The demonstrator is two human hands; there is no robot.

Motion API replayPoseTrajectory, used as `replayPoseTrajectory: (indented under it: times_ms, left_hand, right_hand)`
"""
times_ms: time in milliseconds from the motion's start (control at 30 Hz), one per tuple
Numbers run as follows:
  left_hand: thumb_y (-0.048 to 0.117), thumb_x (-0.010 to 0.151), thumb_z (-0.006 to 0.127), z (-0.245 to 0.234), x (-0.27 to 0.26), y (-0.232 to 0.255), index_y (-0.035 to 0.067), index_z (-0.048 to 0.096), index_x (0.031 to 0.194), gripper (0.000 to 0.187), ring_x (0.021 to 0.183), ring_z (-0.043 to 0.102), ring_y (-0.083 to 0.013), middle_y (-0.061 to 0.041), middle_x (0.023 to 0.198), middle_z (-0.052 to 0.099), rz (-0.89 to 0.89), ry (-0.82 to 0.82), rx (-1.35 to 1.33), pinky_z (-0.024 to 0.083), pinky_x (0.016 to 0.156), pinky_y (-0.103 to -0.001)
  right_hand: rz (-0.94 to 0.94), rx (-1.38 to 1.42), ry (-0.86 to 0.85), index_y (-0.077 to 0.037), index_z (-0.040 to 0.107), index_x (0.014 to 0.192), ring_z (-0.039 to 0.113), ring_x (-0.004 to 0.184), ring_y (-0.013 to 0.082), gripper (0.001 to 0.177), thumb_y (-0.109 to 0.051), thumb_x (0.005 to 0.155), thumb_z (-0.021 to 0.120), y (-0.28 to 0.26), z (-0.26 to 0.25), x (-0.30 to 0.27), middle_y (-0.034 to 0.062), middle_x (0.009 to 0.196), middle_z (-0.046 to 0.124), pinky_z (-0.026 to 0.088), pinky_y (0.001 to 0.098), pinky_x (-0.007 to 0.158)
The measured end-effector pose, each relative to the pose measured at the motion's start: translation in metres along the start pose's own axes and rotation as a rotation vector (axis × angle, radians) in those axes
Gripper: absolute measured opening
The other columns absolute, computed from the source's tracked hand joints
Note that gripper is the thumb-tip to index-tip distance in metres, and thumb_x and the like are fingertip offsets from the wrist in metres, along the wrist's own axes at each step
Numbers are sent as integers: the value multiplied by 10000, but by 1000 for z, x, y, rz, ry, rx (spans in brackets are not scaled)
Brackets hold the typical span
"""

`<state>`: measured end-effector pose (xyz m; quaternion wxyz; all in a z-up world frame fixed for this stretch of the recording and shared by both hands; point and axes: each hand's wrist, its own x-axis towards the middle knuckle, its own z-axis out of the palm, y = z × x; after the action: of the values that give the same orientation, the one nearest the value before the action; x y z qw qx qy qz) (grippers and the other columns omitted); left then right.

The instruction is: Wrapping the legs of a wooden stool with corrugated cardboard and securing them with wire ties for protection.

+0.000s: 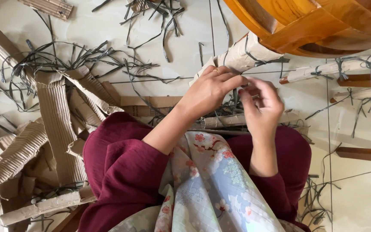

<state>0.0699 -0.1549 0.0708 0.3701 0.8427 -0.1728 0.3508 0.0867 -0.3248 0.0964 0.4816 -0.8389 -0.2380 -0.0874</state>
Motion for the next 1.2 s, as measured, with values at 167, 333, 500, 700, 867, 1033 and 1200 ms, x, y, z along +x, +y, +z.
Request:
replayPoseTrajectory:
  times_ms: [167, 333, 500, 700, 867, 1033, 1200]
  left_hand:
    - [57, 1062, 438, -7, 3, 2, 173, 594, 1100, 198, 967, 690, -266, -76, 931, 726, 20, -26, -57, 468, 790, -342]
    - [43, 1077, 411, -10, 4, 2, 148, 558, 1202, 219, 959, 722, -328, -131, 929, 736, -46, -76, -215, 519, 792, -388]
    - [9, 1021, 580, -7, 0, -2, 152, 664, 1155, 214, 821, 770, -306, -97, 899, 769, -287, 9, -374, 605, 755, -341]
    - [-2, 972, 686, -1, -5, -7, 196, 737, 1088, 235, 881, 780, -265, -30, 934, 781, -353, 65, -510, 622, 776, -331]
    - [-50, 929, 704, -11, -2, -5, 129, 742, 1067, 228, 896, 771, -348, -120, 947, 777, -357, -25, -567, 618, 787, -402]
    - [-24, 941, 702, -17, 1, -8, 125, 747, 1036, 183, 905, 773, -354, -127, 936, 778, -383, -56, -619, 621, 795, -422]
    - [-50, 928, 690, -21, 1, -11, 103, 751, 1031, 194, 902, 773, -382, -166, 938, 776, -360, -123, -620, 618, 809, -457]
  right_hand:
    - [-33, 34, 42, 23, 747, 1007, 661, 720, 191, 98, 102, 950, 755, 24, 5, 1, 127, 920, 695, 526, 267, 505]
    - [44, 167, 23, 11, 706, 964, 606, 673, 131, 61, 17, 1024, 715, 32, 4, -4, 122, 851, 658, 498, 271, 480]
    - [281, 694, -22, -57, 640, 1054, 594, 665, 93, 51, -105, 1053, 625, 48, -2, -8, 88, 883, 623, 483, 223, 535]
    - [590, 776, 47, -82, 654, 949, 576, 531, 99, 92, -138, 1008, 697, 67, 9, -18, 61, 651, 583, 458, 188, 477]
    - [649, 708, 135, 16, 699, 841, 523, 485, 133, 118, 7, 958, 708, 73, 37, 1, 143, 619, 582, 419, 243, 429]
    - [796, 1018, 33, -49, 687, 893, 478, 534, 77, 63, -9, 925, 724, 47, 25, 18, 80, 702, 614, 328, 178, 462]
    - [1004, 1301, -131, -105, 672, 1012, 509, 770, 87, 155, -31, 895, 603, 47, 1, 16, 35, 1004, 648, 350, 193, 601]
